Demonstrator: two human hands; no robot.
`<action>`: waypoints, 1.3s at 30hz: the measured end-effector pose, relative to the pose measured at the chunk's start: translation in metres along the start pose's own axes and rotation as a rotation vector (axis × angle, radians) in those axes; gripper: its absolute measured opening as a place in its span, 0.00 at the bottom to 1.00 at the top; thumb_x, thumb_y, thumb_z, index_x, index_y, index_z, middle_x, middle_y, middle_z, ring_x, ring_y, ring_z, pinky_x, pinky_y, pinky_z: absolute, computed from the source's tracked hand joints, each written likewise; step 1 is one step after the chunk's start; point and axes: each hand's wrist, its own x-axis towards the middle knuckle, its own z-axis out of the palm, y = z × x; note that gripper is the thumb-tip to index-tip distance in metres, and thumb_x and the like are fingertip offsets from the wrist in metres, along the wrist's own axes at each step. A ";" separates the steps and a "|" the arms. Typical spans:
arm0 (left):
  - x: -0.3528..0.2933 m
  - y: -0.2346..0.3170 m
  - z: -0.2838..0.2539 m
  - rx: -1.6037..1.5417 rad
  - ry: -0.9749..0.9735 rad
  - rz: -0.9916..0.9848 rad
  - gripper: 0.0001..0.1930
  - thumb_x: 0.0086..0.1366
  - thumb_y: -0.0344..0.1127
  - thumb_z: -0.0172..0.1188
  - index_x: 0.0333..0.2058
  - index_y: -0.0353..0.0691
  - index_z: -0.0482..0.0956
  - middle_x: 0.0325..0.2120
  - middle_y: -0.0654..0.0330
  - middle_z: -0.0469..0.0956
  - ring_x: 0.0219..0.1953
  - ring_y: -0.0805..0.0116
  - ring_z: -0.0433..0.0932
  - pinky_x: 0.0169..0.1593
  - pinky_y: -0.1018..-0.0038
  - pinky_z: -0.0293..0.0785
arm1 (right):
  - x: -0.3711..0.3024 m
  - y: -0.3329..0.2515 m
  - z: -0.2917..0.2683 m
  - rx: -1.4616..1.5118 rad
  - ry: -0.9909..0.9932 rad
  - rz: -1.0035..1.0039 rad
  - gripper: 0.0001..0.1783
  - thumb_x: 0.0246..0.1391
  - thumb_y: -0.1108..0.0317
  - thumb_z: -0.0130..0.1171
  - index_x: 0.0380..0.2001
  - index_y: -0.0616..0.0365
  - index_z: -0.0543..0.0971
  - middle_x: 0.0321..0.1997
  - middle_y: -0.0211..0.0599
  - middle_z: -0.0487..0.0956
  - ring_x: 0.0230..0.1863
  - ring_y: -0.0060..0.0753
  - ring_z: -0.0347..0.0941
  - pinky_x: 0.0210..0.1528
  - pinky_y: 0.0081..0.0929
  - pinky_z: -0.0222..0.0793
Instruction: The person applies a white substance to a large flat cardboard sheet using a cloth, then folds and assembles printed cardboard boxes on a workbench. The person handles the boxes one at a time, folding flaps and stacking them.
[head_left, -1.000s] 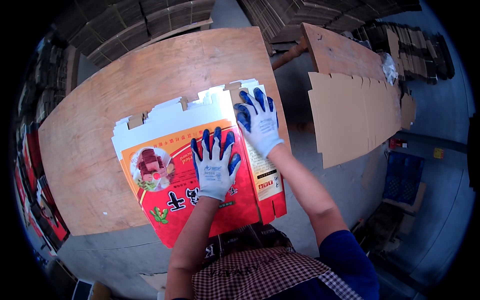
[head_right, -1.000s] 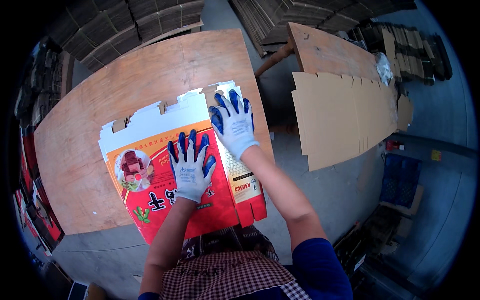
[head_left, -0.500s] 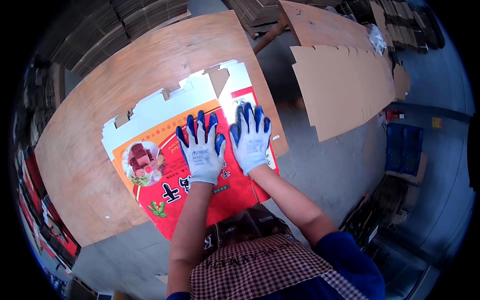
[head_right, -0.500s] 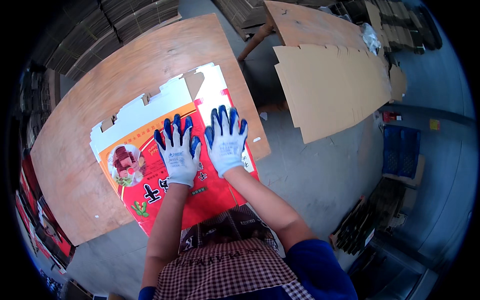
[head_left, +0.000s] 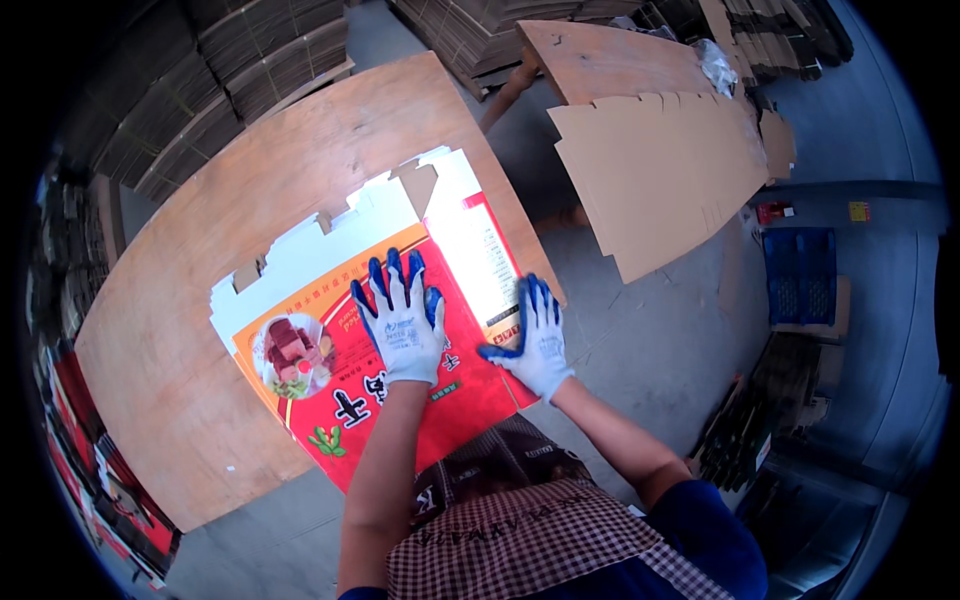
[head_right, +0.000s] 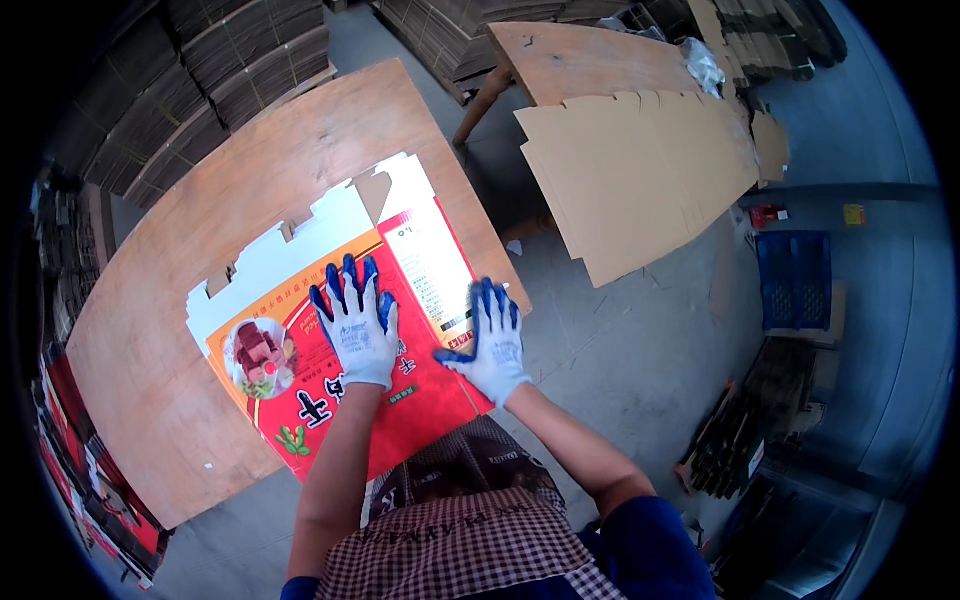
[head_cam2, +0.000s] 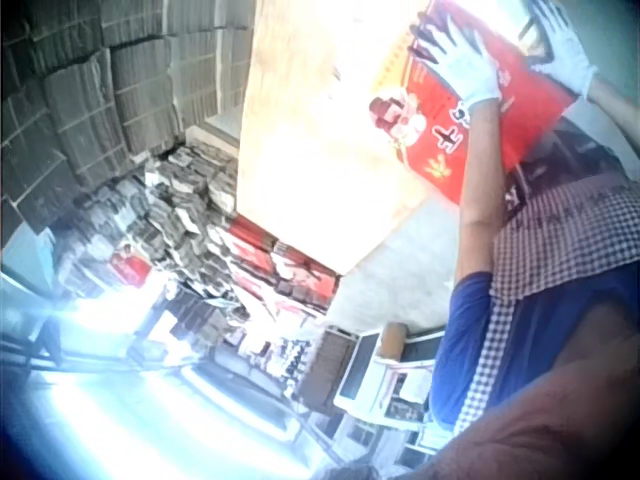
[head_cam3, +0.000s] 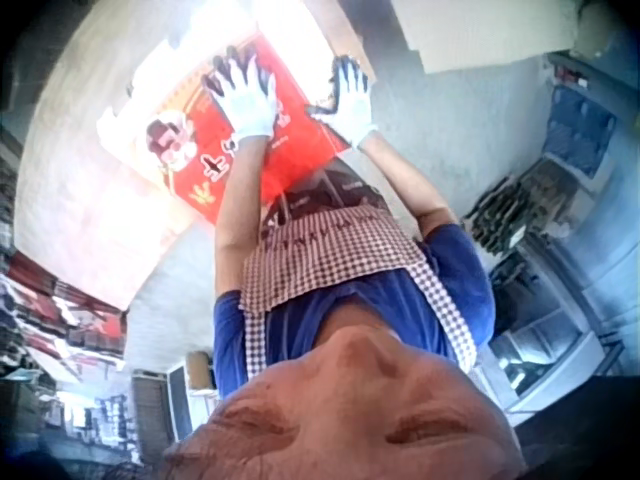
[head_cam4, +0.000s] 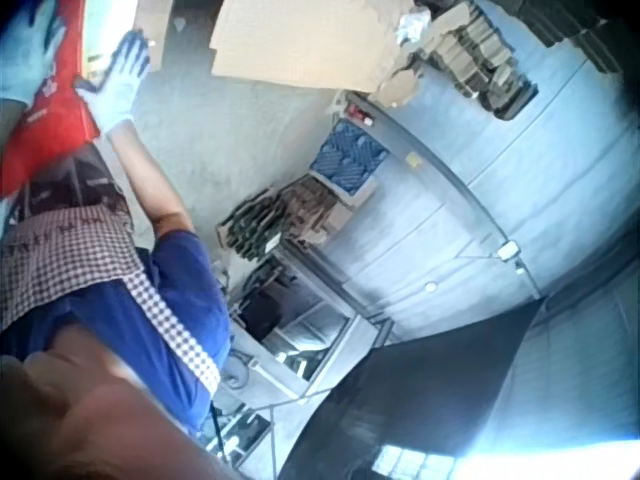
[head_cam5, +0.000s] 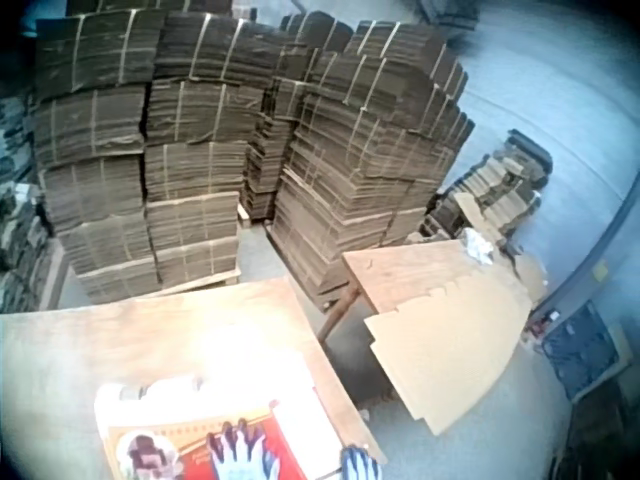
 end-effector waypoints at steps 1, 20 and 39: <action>-0.001 -0.001 0.001 -0.013 0.015 -0.003 0.30 0.68 0.49 0.56 0.66 0.45 0.68 0.73 0.52 0.53 0.76 0.48 0.44 0.76 0.43 0.31 | 0.017 -0.005 -0.001 0.006 -0.020 0.007 0.71 0.42 0.31 0.69 0.75 0.62 0.45 0.79 0.56 0.47 0.80 0.58 0.39 0.77 0.56 0.35; -0.012 -0.012 0.029 0.171 0.090 -0.107 0.32 0.73 0.48 0.47 0.69 0.35 0.61 0.73 0.46 0.51 0.75 0.44 0.46 0.76 0.50 0.33 | -0.112 0.107 -0.002 0.133 -0.205 -0.179 0.66 0.42 0.31 0.67 0.74 0.58 0.51 0.77 0.54 0.51 0.75 0.70 0.47 0.71 0.69 0.44; 0.136 0.424 0.079 0.103 0.255 0.413 0.33 0.65 0.41 0.57 0.68 0.43 0.65 0.72 0.46 0.55 0.75 0.43 0.48 0.75 0.45 0.38 | -0.082 0.512 -0.242 0.667 0.040 0.230 0.40 0.62 0.44 0.58 0.66 0.63 0.67 0.66 0.57 0.69 0.66 0.58 0.66 0.69 0.40 0.61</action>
